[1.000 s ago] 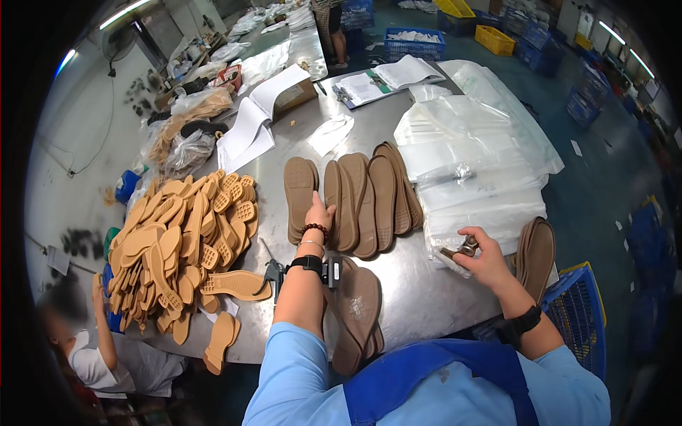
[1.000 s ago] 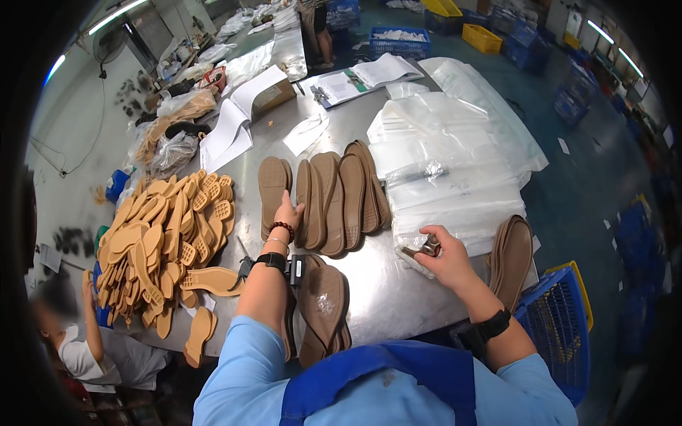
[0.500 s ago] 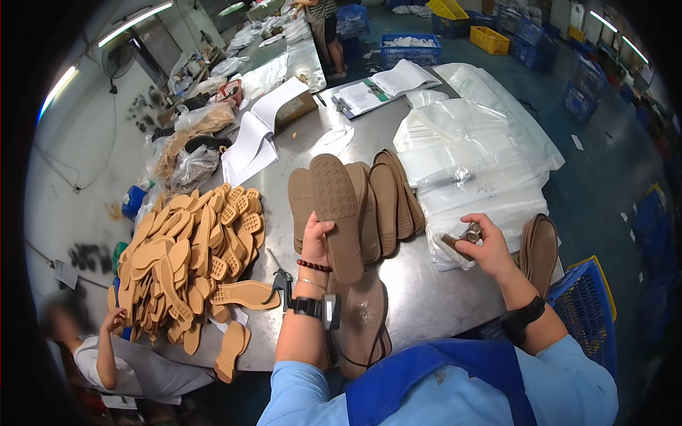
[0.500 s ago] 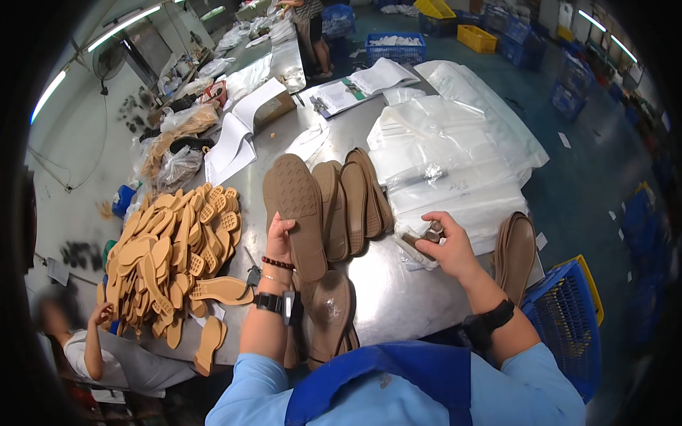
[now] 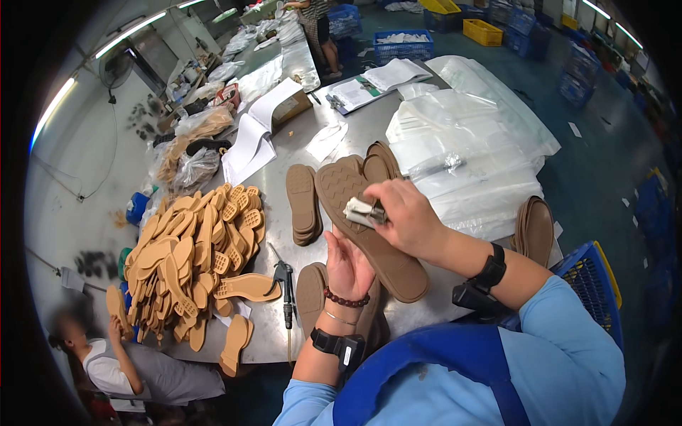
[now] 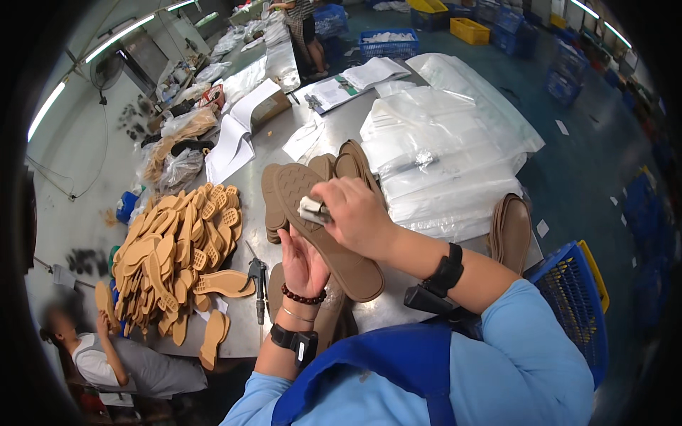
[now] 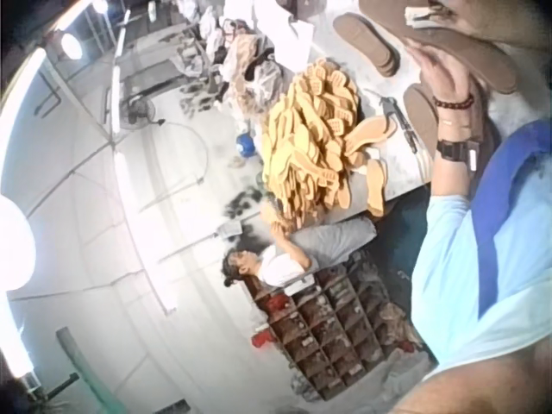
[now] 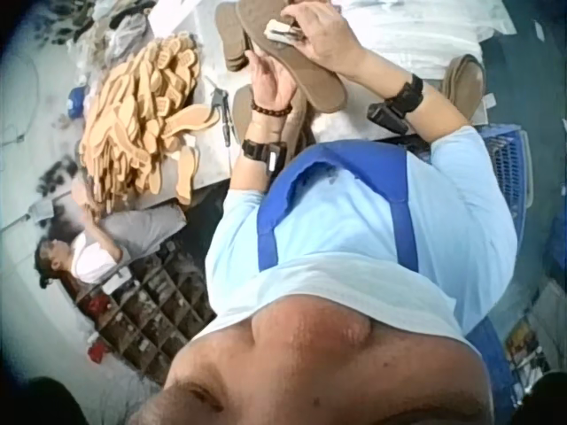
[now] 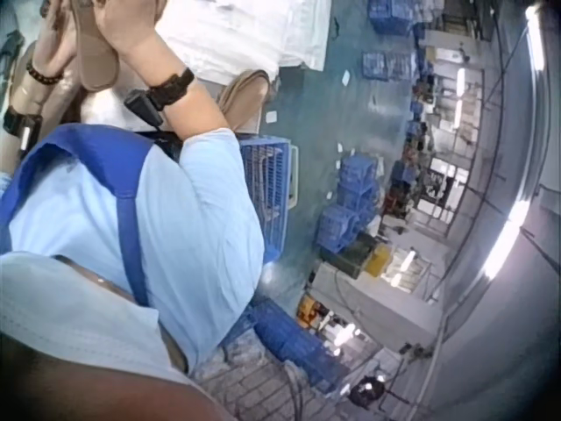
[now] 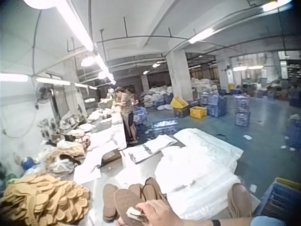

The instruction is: Clean the bottom of shoe soles using a brush and liquid solution before packing.

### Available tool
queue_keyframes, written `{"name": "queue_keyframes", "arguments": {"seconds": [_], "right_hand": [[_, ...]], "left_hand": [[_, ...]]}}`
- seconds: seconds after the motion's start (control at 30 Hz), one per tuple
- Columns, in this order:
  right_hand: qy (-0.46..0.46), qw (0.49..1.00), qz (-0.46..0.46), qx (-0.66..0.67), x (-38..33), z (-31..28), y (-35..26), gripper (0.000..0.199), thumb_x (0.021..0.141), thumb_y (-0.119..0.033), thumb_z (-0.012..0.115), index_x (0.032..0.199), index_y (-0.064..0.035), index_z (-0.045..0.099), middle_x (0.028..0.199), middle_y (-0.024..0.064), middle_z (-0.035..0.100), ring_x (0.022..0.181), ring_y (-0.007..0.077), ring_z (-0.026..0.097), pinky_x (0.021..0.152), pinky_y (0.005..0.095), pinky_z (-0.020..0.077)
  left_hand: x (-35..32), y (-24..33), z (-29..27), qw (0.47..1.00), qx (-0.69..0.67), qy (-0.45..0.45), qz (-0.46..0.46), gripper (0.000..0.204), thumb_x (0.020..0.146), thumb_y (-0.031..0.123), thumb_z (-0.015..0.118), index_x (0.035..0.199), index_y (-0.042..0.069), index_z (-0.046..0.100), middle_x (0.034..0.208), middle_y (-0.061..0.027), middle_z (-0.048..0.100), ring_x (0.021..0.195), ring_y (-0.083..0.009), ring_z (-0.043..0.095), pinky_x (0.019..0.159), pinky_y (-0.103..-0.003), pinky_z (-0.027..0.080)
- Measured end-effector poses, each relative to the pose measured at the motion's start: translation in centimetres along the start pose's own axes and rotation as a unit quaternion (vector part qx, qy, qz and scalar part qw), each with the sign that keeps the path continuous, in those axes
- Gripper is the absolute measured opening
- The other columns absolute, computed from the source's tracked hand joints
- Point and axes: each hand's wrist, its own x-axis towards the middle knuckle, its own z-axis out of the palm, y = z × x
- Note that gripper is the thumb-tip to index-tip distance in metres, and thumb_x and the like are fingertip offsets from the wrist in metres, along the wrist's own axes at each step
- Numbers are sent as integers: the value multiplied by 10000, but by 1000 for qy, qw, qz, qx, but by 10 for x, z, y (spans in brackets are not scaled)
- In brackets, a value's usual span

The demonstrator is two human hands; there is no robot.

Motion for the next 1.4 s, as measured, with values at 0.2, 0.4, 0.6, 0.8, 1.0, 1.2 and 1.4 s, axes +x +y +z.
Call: {"name": "queue_keyframes", "arguments": {"seconds": [0.2,0.4,0.6,0.8,1.0,1.2,1.4], "right_hand": [[-113,993,-37,-4,-17,-8,-7,419,687,-82,713,1052,-43,511,930,116,593,882,309,573,779,399,429],[-23,997,69,-8,2,-17,-4,438,756,-128,715,1135,-44,513,940,118,612,851,276,606,783,376,475],[117,804,286,507,33,-52,14,407,813,-89,714,1150,11,509,885,64,616,751,101,601,665,231,510],[-18,851,261,456,25,-43,-19,357,833,-80,686,1138,-12,514,938,37,585,826,79,581,706,214,484],[82,728,368,573,-19,-13,-11,297,846,-74,671,1090,-10,513,933,32,563,801,89,582,701,231,508],[87,705,417,567,-51,11,15,275,811,-86,702,1014,-15,531,879,44,589,776,97,575,694,240,488],[-80,924,282,245,-43,-1,29,407,756,-125,734,1100,-39,534,965,92,605,865,172,592,771,307,490]], "left_hand": [[-15,2,-5,998,21,45,41,563,988,461,373,1426,114,306,1423,-88,411,1303,-261,405,1094,-441,337],[-6,22,-27,977,203,29,51,509,887,127,627,1350,82,419,1314,-85,524,1198,-224,514,1020,-396,418],[-18,27,-15,933,354,40,49,330,798,-53,655,1117,23,618,1066,-44,659,980,-161,623,906,-306,487],[-10,25,-6,797,587,-49,133,247,809,-54,653,1053,-14,656,890,-33,648,834,-118,592,757,-258,476],[-30,6,-16,877,468,77,77,205,810,-66,638,1008,-21,667,877,-23,653,787,-100,608,711,-242,497],[-31,7,-17,924,343,58,160,390,792,-41,664,1169,30,591,1103,-76,639,1022,-205,610,911,-366,479],[-34,31,-24,983,145,-13,109,455,879,142,655,1293,46,491,1234,-115,592,1116,-272,586,963,-443,481]]}}
